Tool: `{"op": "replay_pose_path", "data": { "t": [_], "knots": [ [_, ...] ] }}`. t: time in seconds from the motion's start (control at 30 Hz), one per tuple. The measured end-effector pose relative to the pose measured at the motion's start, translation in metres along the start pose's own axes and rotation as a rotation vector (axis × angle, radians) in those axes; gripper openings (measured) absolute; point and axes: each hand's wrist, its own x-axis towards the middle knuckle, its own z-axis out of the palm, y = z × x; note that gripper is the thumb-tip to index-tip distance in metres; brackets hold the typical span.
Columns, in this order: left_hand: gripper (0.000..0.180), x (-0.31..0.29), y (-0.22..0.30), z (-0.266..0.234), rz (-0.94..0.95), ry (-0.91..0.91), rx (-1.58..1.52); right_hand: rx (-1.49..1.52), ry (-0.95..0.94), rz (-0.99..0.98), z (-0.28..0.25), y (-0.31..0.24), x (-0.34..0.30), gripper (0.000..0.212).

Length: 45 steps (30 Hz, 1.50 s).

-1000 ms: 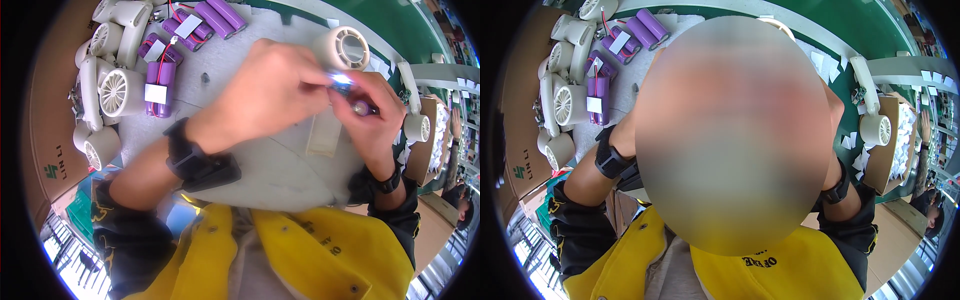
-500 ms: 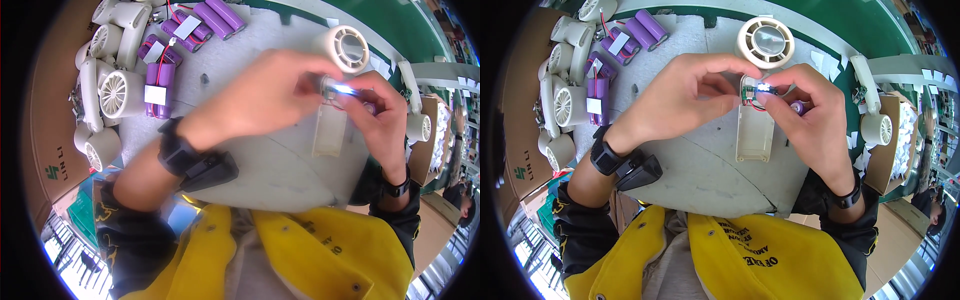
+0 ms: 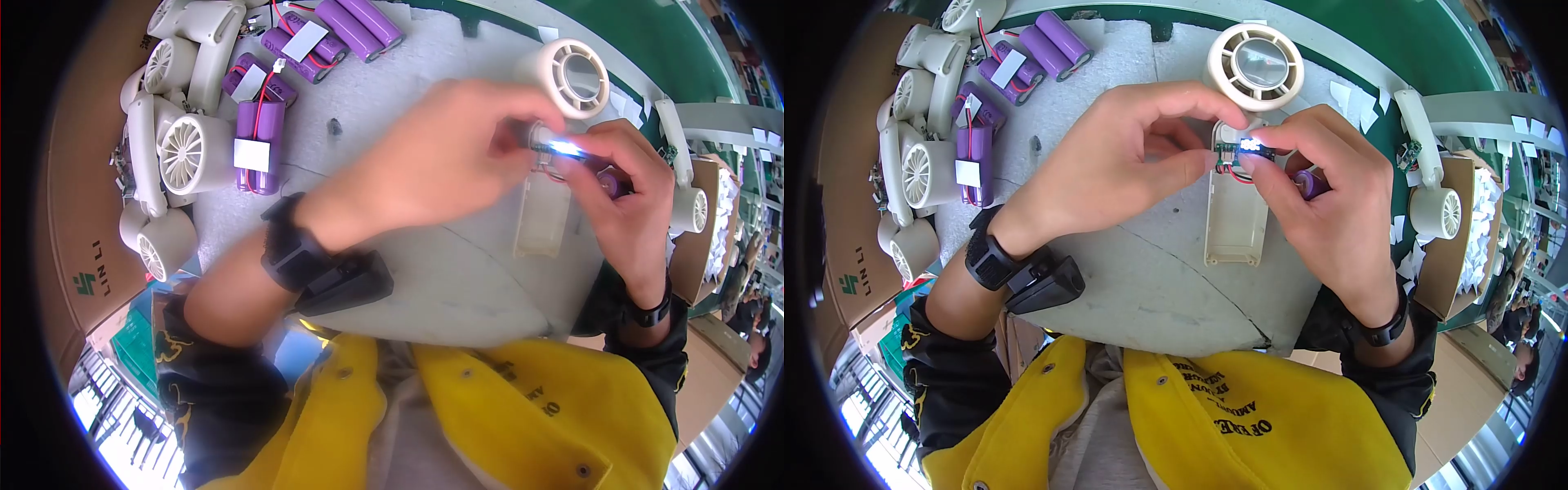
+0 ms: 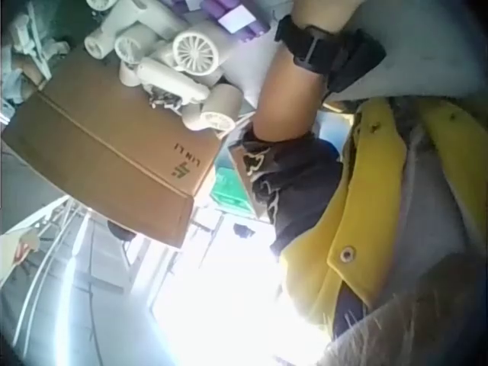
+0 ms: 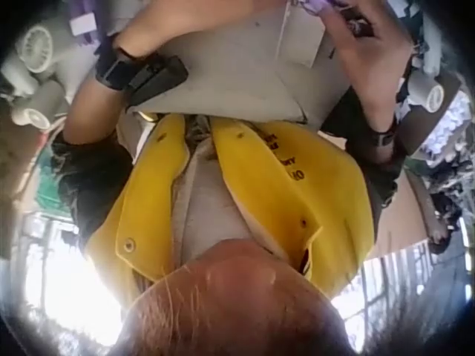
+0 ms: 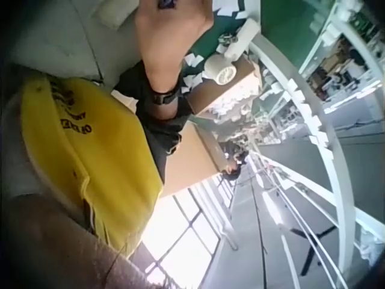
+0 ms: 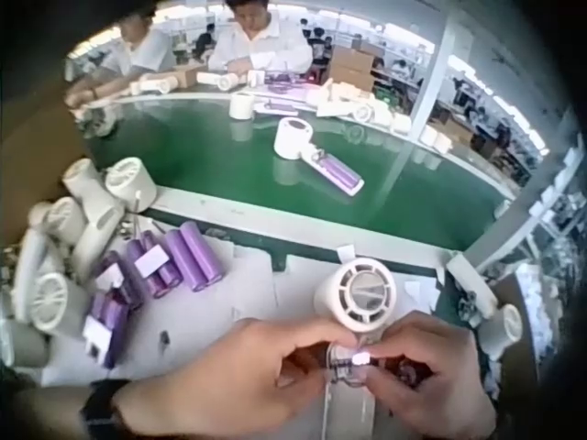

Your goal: The person connects a battery pack to a circuit board, fits them into a fan housing, and then removes them to repeat the process.

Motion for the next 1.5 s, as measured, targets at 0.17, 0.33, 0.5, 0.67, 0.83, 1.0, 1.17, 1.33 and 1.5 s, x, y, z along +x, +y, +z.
{"op": "replay_pose_path", "data": {
  "t": [0.17, 0.33, 0.5, 0.67, 0.83, 1.0, 1.17, 1.33, 1.5],
  "knots": [
    [0.032, 0.002, -0.007, 0.005, 0.007, 0.08, 0.008, -0.092, 0.016, -0.084, 0.002, 0.001, 0.001, 0.018],
    [0.031, 0.002, -0.003, 0.007, -0.022, 0.12, 0.089, -0.028, 0.04, 0.081, 0.004, -0.006, 0.002, 0.016],
    [0.032, 0.006, 0.0, 0.004, 0.192, 0.094, 0.425, -0.044, -0.124, 0.257, -0.002, -0.006, 0.005, 0.022],
    [0.03, 0.004, 0.003, 0.003, 0.151, 0.06, 0.36, -0.018, -0.222, 0.181, -0.003, -0.002, 0.001, 0.032],
    [0.028, 0.001, 0.0, 0.0, 0.104, 0.097, 0.255, 0.036, -0.315, 0.152, -0.011, -0.013, -0.003, 0.043],
    [0.028, 0.001, 0.003, -0.019, 0.139, 0.12, 0.407, 0.074, -0.234, -0.01, -0.008, -0.011, -0.005, 0.05],
    [0.032, -0.001, 0.013, -0.03, 0.001, 0.045, 0.362, -0.177, -0.293, -0.257, -0.016, -0.008, 0.001, 0.039],
    [0.038, -0.001, 0.011, -0.03, 0.044, 0.014, 0.332, -0.371, -0.152, -0.419, -0.017, -0.008, 0.005, 0.027],
    [0.039, -0.002, 0.01, -0.027, -0.024, 0.04, 0.295, -0.292, -0.194, -0.191, -0.024, -0.013, -0.005, 0.021]
  ]
}}
